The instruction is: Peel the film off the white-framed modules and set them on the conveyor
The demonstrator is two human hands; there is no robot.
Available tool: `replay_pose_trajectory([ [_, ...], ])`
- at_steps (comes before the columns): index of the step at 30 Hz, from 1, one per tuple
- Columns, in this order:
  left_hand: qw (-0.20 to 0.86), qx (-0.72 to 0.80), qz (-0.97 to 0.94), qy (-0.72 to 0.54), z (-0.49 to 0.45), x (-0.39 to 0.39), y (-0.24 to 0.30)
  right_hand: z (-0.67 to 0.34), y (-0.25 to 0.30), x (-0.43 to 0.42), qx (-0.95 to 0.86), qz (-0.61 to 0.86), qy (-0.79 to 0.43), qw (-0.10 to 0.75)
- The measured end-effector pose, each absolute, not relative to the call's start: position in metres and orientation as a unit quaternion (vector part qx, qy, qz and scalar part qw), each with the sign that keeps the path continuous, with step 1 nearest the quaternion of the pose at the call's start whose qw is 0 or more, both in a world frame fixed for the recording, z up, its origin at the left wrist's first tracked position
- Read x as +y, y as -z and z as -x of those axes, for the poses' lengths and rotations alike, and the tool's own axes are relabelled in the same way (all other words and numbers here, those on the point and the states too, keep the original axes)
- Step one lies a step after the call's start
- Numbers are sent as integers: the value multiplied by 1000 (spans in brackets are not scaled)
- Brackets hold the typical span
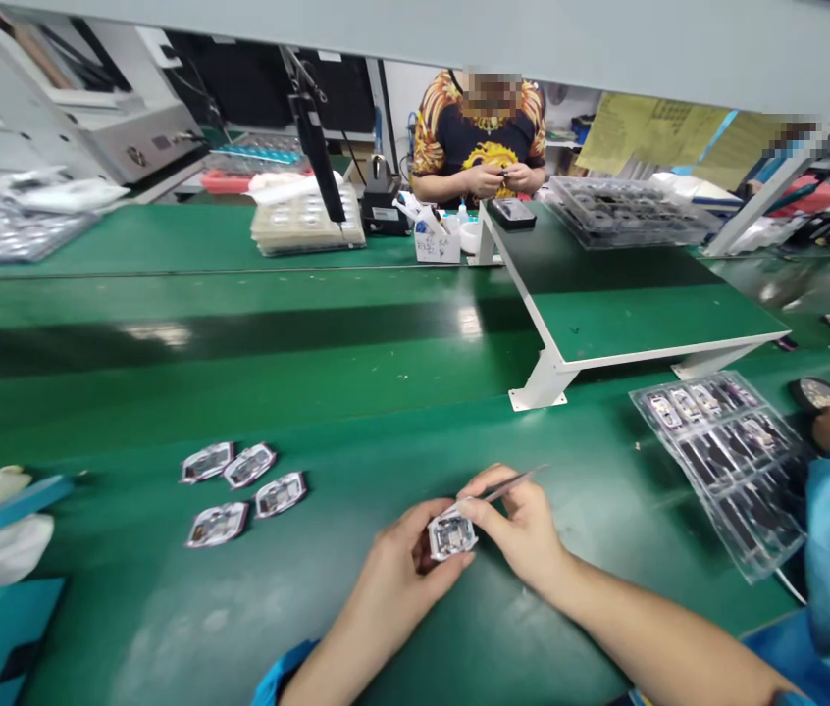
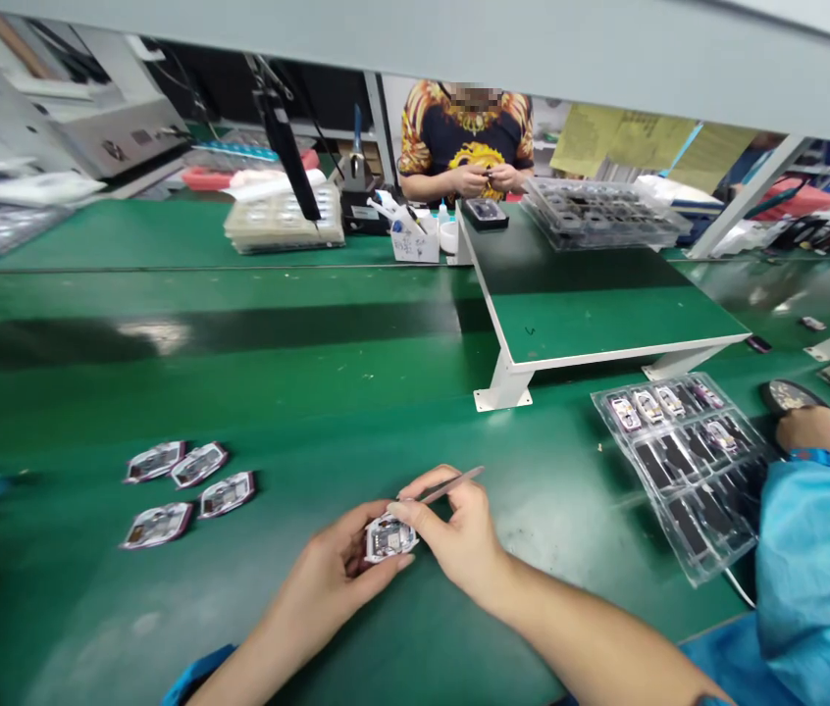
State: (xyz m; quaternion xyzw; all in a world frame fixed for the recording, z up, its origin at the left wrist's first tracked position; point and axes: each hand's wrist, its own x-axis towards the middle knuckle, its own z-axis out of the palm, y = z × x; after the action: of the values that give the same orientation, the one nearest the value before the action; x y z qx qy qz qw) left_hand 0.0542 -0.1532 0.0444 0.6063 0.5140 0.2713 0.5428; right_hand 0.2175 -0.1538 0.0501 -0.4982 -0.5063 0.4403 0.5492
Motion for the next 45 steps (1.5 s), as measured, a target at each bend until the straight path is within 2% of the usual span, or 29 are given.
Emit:
replay_pose_trajectory([
  [7, 573, 517, -576, -268, -54, -148, -52, -217, -49, -155, -542, 462, -416, 566],
  [13, 617, 493, -533, -302, -57, -148, -48, -214, -51, -156, -617, 418, -383, 546],
  [20, 691, 490, -428, -313, -52, -145, -56, -221, -50, -148, -463, 483, -478, 569],
  [32, 695, 501, -409, -313, -53, -145, -55, -220, -46, -146, -409, 481, -589, 504],
  [39, 646, 521, -451, -328, -51, -145, -54, -218, -44, -144, -351, 497, -566, 557],
  [45, 610, 529, -495, -321, -54, -148, -55, -216, -42, -142, -324, 498, -580, 557],
])
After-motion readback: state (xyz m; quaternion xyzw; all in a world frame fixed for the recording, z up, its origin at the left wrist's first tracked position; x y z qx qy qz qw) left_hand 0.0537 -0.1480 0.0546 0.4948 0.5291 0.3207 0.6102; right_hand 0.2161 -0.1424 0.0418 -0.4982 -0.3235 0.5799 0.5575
